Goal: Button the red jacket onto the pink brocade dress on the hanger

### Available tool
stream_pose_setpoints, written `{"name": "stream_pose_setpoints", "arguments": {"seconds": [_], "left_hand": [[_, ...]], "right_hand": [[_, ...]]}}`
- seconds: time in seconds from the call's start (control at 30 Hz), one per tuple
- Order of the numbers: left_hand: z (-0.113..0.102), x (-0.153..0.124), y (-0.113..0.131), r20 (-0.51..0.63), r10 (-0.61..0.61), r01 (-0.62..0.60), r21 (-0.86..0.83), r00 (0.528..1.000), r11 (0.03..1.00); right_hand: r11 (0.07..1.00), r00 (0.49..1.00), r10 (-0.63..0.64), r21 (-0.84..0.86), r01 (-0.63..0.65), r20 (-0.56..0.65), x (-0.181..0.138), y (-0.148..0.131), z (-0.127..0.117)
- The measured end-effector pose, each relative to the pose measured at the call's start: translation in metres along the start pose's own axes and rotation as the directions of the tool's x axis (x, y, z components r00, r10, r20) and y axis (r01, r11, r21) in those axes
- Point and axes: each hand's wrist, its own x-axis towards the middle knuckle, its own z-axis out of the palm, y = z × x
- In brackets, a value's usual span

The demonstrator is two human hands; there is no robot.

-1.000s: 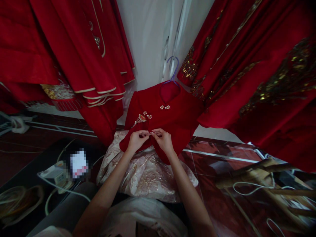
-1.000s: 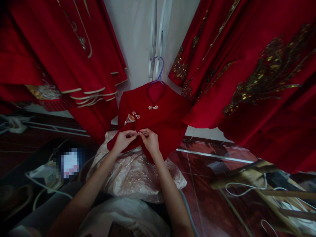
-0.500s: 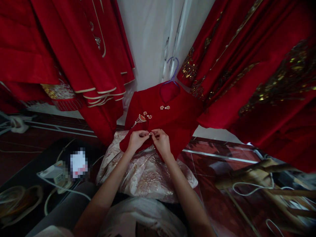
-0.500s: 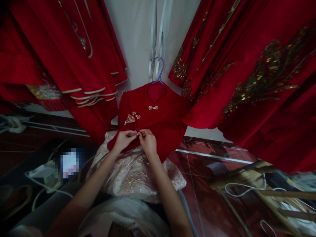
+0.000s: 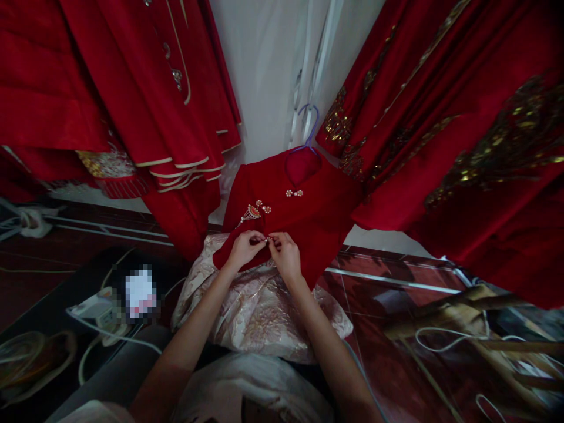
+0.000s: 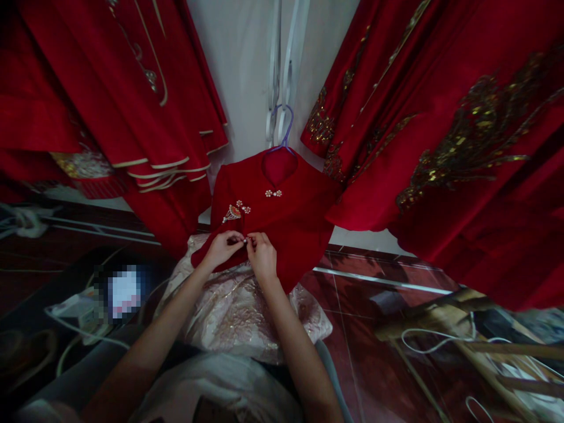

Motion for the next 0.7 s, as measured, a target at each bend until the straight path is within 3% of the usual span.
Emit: {"name": "stream_pose_setpoints", "arguments": {"seconds": [0.1,0.2,0.37,0.6,0.7], "left_hand": [[-0.005,-0.002,0.002,-0.060,0.057,-0.051,0.098,0.997,0.994],[-0.009,-0.006,0.006,-0.133,0.047,-0.028,0.139,0.990,0.990],[-0.009,-0.009,0.013,-0.030,0.083,-0.076,0.180,0.996,0.981],[-0.002,-0.012,0.017,-0.059,0.073,-0.055,0.263,0.996,0.963],[-0.003,-0.012,0.019,-0.031,0.073,-0.061,0.276,0.997,0.959]], "right_hand": [[1.000,1.000,-0.002,0.028,0.002,0.005,0.005,-0.006,-0.013],[0.998,0.997,-0.012,0.056,0.016,-0.070,0.012,-0.016,-0.036],[0.988,0.988,-0.013,0.150,0.036,-0.152,0.018,-0.029,-0.068],[0.981,0.996,0.009,0.194,0.008,-0.086,0.018,-0.027,-0.067],[0.987,0.999,0.038,0.154,-0.040,0.015,0.018,-0.019,-0.062]]}}
